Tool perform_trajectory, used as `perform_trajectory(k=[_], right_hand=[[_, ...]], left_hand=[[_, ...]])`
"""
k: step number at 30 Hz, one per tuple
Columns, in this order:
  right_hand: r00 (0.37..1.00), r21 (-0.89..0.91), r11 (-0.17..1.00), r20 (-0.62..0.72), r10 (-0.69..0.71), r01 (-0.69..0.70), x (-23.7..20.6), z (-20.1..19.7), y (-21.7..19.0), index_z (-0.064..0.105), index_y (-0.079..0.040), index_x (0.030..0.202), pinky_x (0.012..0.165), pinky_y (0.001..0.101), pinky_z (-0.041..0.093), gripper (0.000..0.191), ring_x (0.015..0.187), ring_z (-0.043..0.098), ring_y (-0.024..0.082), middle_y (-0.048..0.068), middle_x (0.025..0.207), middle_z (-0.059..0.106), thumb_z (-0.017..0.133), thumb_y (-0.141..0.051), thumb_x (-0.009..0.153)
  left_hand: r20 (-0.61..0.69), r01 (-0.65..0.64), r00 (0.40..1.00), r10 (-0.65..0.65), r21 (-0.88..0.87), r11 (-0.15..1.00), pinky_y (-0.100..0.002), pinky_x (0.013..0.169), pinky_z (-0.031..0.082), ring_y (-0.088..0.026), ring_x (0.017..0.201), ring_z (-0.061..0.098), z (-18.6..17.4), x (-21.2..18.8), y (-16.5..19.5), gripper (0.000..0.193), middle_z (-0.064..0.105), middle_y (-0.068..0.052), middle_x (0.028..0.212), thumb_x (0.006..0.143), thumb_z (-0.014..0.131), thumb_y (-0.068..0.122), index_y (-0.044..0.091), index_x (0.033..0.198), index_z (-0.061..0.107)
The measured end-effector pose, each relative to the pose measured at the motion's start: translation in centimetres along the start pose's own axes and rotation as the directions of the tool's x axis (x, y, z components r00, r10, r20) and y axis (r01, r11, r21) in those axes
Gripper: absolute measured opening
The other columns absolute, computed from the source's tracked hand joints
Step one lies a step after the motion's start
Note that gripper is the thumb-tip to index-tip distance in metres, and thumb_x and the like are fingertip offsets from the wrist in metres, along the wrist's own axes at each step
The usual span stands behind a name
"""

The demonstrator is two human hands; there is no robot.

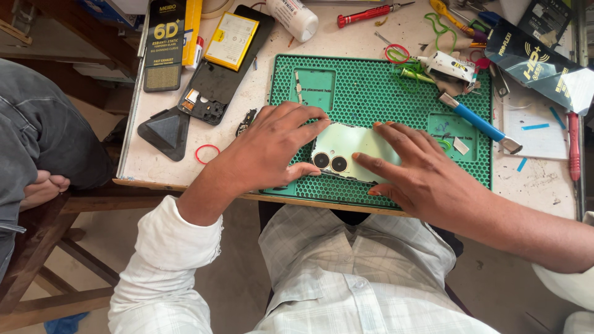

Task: The person applies adhesive to the edges of a smartphone back cover, then attaches the cover to the phone body. They secure the assembly with rubber bands and inspect the fit.

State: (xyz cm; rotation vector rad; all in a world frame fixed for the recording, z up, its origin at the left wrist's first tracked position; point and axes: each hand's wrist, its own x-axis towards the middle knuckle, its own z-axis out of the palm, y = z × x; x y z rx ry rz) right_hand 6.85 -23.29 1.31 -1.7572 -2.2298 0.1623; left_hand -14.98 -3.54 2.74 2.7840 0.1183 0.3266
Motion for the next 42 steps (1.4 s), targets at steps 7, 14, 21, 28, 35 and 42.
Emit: perform_trajectory(k=[7,14,21,28,35,42], right_hand=[[1.0,0.054,0.999,-0.009,-0.004,0.004,-0.1,0.2,-0.2,0.056,-0.02,0.141,0.11,0.0601,0.035,0.058,0.141,0.036,0.05,0.032,0.153,0.036,0.07,-0.027,0.086],[0.999,0.117,0.993,-0.052,0.0,0.006,-0.4,1.0,-0.2,0.058,-0.022,0.14,0.116,0.0622,0.028,0.054,0.147,0.029,0.049,0.029,0.157,0.033,0.069,-0.027,0.087],[0.998,0.218,0.976,-0.061,-0.002,0.016,-0.6,1.6,0.7,0.059,-0.022,0.138,0.117,0.0595,0.027,0.052,0.15,0.028,0.048,0.024,0.16,0.034,0.069,-0.027,0.088],[0.997,0.259,0.966,-0.07,0.023,-0.004,-0.8,1.4,1.3,0.054,-0.006,0.135,0.118,0.0574,0.029,0.054,0.149,0.03,0.045,0.025,0.159,0.033,0.07,-0.023,0.086],[0.996,0.288,0.954,0.01,0.084,-0.083,-1.2,0.7,2.1,0.053,-0.006,0.135,0.109,0.0519,0.039,0.059,0.144,0.037,0.043,0.022,0.159,0.035,0.071,-0.027,0.083],[0.995,-0.008,0.995,-0.015,0.1,-0.1,-3.2,-0.3,3.7,0.06,-0.014,0.138,0.107,0.0497,0.044,0.071,0.136,0.048,0.041,0.017,0.151,0.047,0.075,-0.045,0.076]], left_hand=[[0.053,0.065,0.996,-0.066,0.021,0.998,-0.048,0.102,0.042,-0.032,0.127,0.052,-0.1,0.9,0.6,0.078,0.058,-0.008,0.134,0.067,0.089,0.033,0.003,0.134,0.062],[0.096,0.036,0.994,-0.046,0.104,0.994,-0.048,0.099,0.043,-0.033,0.125,0.052,0.0,2.0,1.5,0.074,0.058,-0.012,0.129,0.066,0.089,0.029,0.001,0.129,0.062],[0.124,-0.016,0.992,-0.005,0.168,0.986,-0.049,0.099,0.046,-0.032,0.124,0.051,1.3,3.7,2.9,0.081,0.056,-0.013,0.128,0.058,0.091,0.031,-0.002,0.126,0.061],[0.122,-0.007,0.993,-0.007,0.121,0.993,-0.049,0.094,0.05,-0.035,0.117,0.053,2.8,5.5,4.0,0.079,0.056,-0.015,0.118,0.056,0.093,0.03,-0.004,0.12,0.062],[0.163,0.013,0.985,-0.055,0.245,0.969,-0.044,0.085,0.058,-0.033,0.115,0.057,3.2,6.4,5.0,0.071,0.057,-0.014,0.116,0.055,0.093,0.028,-0.004,0.111,0.064],[0.149,0.033,0.986,-0.073,0.255,0.966,-0.044,0.077,0.061,-0.032,0.111,0.057,3.8,7.0,5.0,0.069,0.057,-0.015,0.115,0.055,0.094,0.03,-0.003,0.108,0.065]])
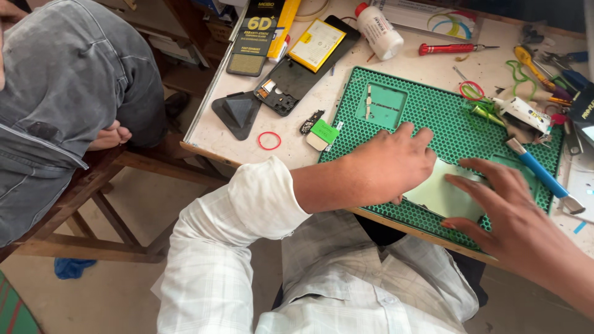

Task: The person applies adhesive to the edges of a smartphone back cover, then attaches the cover to the phone body. They secure the assembly with rubber bands and inspect the fit.

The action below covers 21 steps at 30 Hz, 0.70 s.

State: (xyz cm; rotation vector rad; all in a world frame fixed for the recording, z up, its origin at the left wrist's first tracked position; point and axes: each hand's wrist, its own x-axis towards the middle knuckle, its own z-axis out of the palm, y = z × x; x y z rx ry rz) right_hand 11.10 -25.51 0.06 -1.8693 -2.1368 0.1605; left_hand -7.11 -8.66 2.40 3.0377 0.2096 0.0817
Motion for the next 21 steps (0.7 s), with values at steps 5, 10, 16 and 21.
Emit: perform_trajectory(k=[5,10,16,21], right_hand=[[0.993,-0.143,0.983,0.026,0.118,-0.113,-1.7,-0.6,1.5,0.066,-0.016,0.132,0.104,0.0483,0.048,0.077,0.127,0.055,0.036,0.012,0.139,0.058,0.078,-0.053,0.066],[0.99,-0.107,0.984,-0.017,0.139,-0.14,-2.1,-0.3,1.6,0.069,-0.011,0.126,0.097,0.0451,0.053,0.074,0.118,0.062,0.031,0.009,0.133,0.066,0.079,-0.051,0.065],[0.987,-0.103,0.982,-0.027,0.156,-0.158,-1.8,-0.4,0.8,0.07,-0.01,0.124,0.095,0.0443,0.053,0.071,0.113,0.064,0.03,0.01,0.131,0.069,0.081,-0.047,0.064],[0.994,-0.108,0.989,-0.066,0.091,-0.097,-2.4,-0.7,-0.2,0.071,-0.009,0.118,0.094,0.0432,0.054,0.056,0.113,0.063,0.032,0.013,0.136,0.066,0.081,-0.036,0.071]], left_hand=[[0.002,-0.008,1.0,0.008,-0.005,1.0,-0.044,0.076,0.062,-0.031,0.11,0.057,0.2,0.2,0.1,0.067,0.056,-0.014,0.114,0.055,0.094,0.028,-0.002,0.107,0.066],[0.027,-0.007,1.0,0.007,-0.005,1.0,-0.044,0.077,0.062,-0.031,0.109,0.056,0.0,0.2,0.0,0.067,0.056,-0.014,0.113,0.055,0.094,0.029,-0.003,0.107,0.066],[0.019,-0.007,1.0,0.008,-0.018,1.0,-0.044,0.078,0.062,-0.032,0.111,0.056,-0.1,0.0,0.0,0.068,0.056,-0.015,0.115,0.056,0.094,0.029,-0.004,0.109,0.066],[-0.035,-0.033,0.999,0.033,-0.017,0.999,-0.051,0.083,0.059,-0.036,0.113,0.054,-0.1,-0.6,0.4,0.073,0.057,-0.016,0.116,0.056,0.093,0.026,-0.005,0.115,0.064]])
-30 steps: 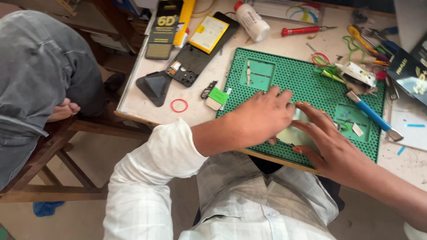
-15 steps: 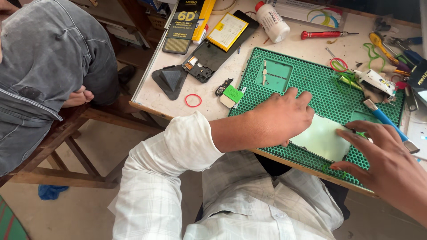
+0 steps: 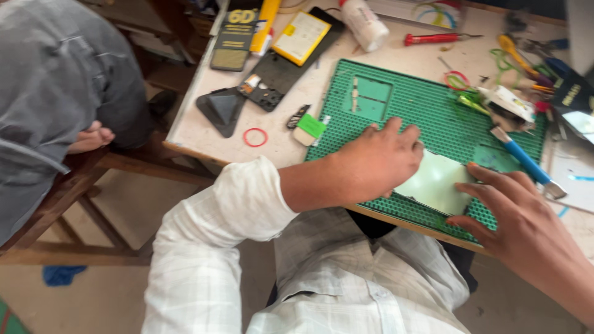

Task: The person applies adhesive to the edges of a smartphone back cover, then attaches the cover to the phone body. They secure the assembly with rubber bands and inspect the fit.

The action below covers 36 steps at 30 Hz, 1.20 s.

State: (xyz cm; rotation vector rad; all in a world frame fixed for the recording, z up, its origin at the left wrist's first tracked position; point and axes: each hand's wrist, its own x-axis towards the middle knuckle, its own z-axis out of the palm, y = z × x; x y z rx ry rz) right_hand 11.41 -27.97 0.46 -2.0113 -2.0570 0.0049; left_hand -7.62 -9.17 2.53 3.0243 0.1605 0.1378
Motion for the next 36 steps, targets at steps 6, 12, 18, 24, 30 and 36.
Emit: perform_trajectory(k=[6,12,18,24,30,36], right_hand=[[1.0,0.104,0.995,-0.028,0.004,-0.001,0.0,-0.2,-0.9,0.073,-0.007,0.109,0.089,0.0454,0.054,0.046,0.109,0.062,0.036,0.014,0.133,0.066,0.085,-0.028,0.069],[0.988,-0.006,0.995,-0.117,-0.1,0.1,-0.9,0.4,-2.9,0.067,0.005,0.116,0.101,0.0485,0.052,0.042,0.126,0.057,0.046,0.03,0.134,0.06,0.074,-0.018,0.082],[0.987,-0.077,0.988,-0.077,-0.142,0.136,-0.7,0.4,-2.6,0.064,0.007,0.117,0.102,0.0471,0.052,0.047,0.13,0.056,0.044,0.031,0.134,0.06,0.071,-0.023,0.082],[0.967,0.002,0.971,-0.091,-0.239,0.24,0.4,-1.1,-0.4,0.061,0.005,0.12,0.103,0.0452,0.053,0.056,0.125,0.062,0.036,0.021,0.13,0.065,0.073,-0.034,0.082],[0.992,0.063,0.993,-0.09,-0.092,0.098,1.6,-0.9,0.4,0.062,0.003,0.125,0.081,0.0447,0.058,0.047,0.096,0.07,0.035,0.018,0.115,0.073,0.067,0.001,0.079],[0.992,0.058,0.995,-0.1,-0.08,0.086,2.2,-0.8,1.0,0.067,0.0,0.119,0.066,0.0435,0.056,0.032,0.077,0.069,0.031,0.013,0.088,0.072,0.074,-0.007,0.088]], left_hand=[[0.015,-0.021,1.0,0.021,0.008,1.0,-0.056,0.091,0.054,-0.035,0.119,0.051,0.8,-0.9,-0.4,0.074,0.057,-0.014,0.122,0.064,0.089,0.022,-0.001,0.127,0.059],[-0.199,-0.099,0.975,0.096,-0.007,0.995,-0.057,0.104,0.042,-0.042,0.129,0.046,2.7,-3.3,-1.2,0.074,0.049,-0.018,0.146,0.081,0.076,0.037,0.007,0.143,0.052],[-0.261,-0.133,0.952,0.16,0.115,0.984,-0.053,0.115,0.041,-0.041,0.136,0.049,3.2,-4.9,-1.7,0.066,0.048,-0.022,0.152,0.096,0.066,0.042,0.006,0.149,0.05],[-0.326,-0.246,0.889,0.321,0.252,0.936,-0.051,0.099,0.055,-0.042,0.115,0.068,2.3,-3.8,-3.0,0.056,0.066,-0.027,0.126,0.101,0.061,0.045,0.001,0.135,0.059],[-0.372,-0.255,0.9,0.228,-0.024,0.967,-0.037,0.069,0.059,-0.025,0.081,0.074,1.4,-2.3,-4.9,0.035,0.073,-0.009,0.097,0.102,0.068,0.038,0.005,0.114,0.069],[-0.522,-0.341,0.82,0.234,-0.119,0.932,-0.034,0.071,0.06,-0.022,0.087,0.074,1.0,-2.0,-5.6,0.035,0.073,-0.007,0.104,0.095,0.075,0.031,0.004,0.115,0.068]])
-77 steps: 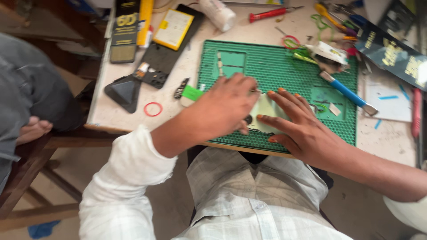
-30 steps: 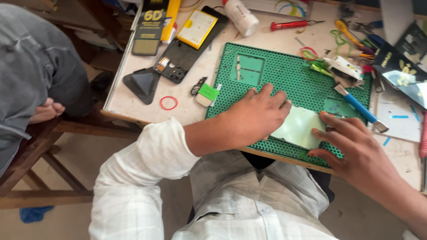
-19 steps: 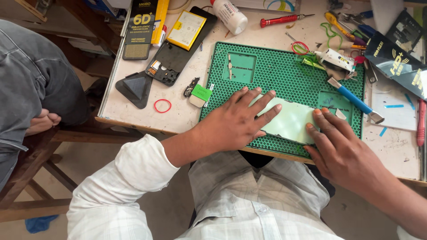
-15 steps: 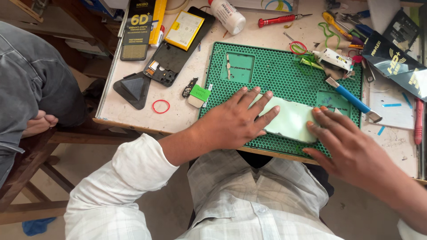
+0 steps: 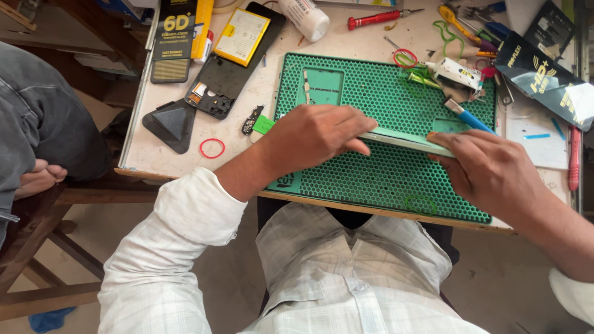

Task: The person applies adhesive to the edges of a smartphone back cover, then attaches the cover to the phone body. They secure the assembly with rubber bands and inspect the fit.

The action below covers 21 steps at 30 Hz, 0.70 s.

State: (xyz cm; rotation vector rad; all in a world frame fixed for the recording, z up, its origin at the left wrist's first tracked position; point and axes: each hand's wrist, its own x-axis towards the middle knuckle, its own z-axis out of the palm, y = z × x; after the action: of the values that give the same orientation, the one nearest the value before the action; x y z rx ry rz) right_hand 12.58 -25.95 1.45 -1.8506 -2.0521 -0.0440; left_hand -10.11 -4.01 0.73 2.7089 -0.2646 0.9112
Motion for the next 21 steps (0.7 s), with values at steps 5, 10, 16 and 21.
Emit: perform_trajectory(k=[5,10,16,21], right_hand=[[0.999,-0.04,0.999,0.039,0.024,-0.023,0.8,-0.3,0.3,0.072,-0.003,0.11,0.058,0.0412,0.055,0.025,0.067,0.069,0.028,0.012,0.085,0.074,0.076,-0.012,0.087],[0.988,-0.069,0.988,-0.062,-0.145,0.14,1.7,-0.8,-0.3,0.071,-0.005,0.109,0.064,0.0388,0.057,0.023,0.077,0.073,0.026,0.01,0.092,0.075,0.074,-0.018,0.09],[0.957,-0.085,0.959,-0.08,-0.279,0.272,4.2,-0.2,-1.7,0.07,-0.004,0.119,0.061,0.0379,0.058,0.03,0.071,0.073,0.023,0.009,0.086,0.075,0.074,-0.019,0.093],[0.975,-0.15,0.964,0.066,-0.211,0.218,5.1,-0.4,-2.7,0.065,-0.003,0.12,0.053,0.0399,0.056,0.034,0.067,0.073,0.024,0.009,0.079,0.075,0.074,-0.019,0.091]], left_hand=[[0.001,0.009,1.0,-0.009,0.012,1.0,-0.033,0.07,0.059,-0.021,0.088,0.074,0.0,-0.1,-0.1,0.024,0.074,-0.005,0.106,0.098,0.075,0.018,0.005,0.116,0.068],[0.023,0.025,0.999,-0.025,0.011,1.0,-0.034,0.064,0.057,-0.021,0.079,0.072,0.0,-0.1,0.0,0.021,0.073,-0.004,0.102,0.097,0.076,0.016,0.006,0.115,0.07],[0.004,0.025,1.0,-0.025,0.026,0.999,-0.033,0.063,0.056,-0.021,0.078,0.072,-0.1,-0.1,0.2,0.022,0.073,-0.005,0.102,0.096,0.076,0.015,0.006,0.116,0.07],[-0.013,0.02,1.0,-0.02,0.048,0.999,-0.034,0.066,0.058,-0.021,0.083,0.073,0.2,-0.4,0.3,0.024,0.073,-0.005,0.103,0.098,0.077,0.017,0.006,0.117,0.069]])
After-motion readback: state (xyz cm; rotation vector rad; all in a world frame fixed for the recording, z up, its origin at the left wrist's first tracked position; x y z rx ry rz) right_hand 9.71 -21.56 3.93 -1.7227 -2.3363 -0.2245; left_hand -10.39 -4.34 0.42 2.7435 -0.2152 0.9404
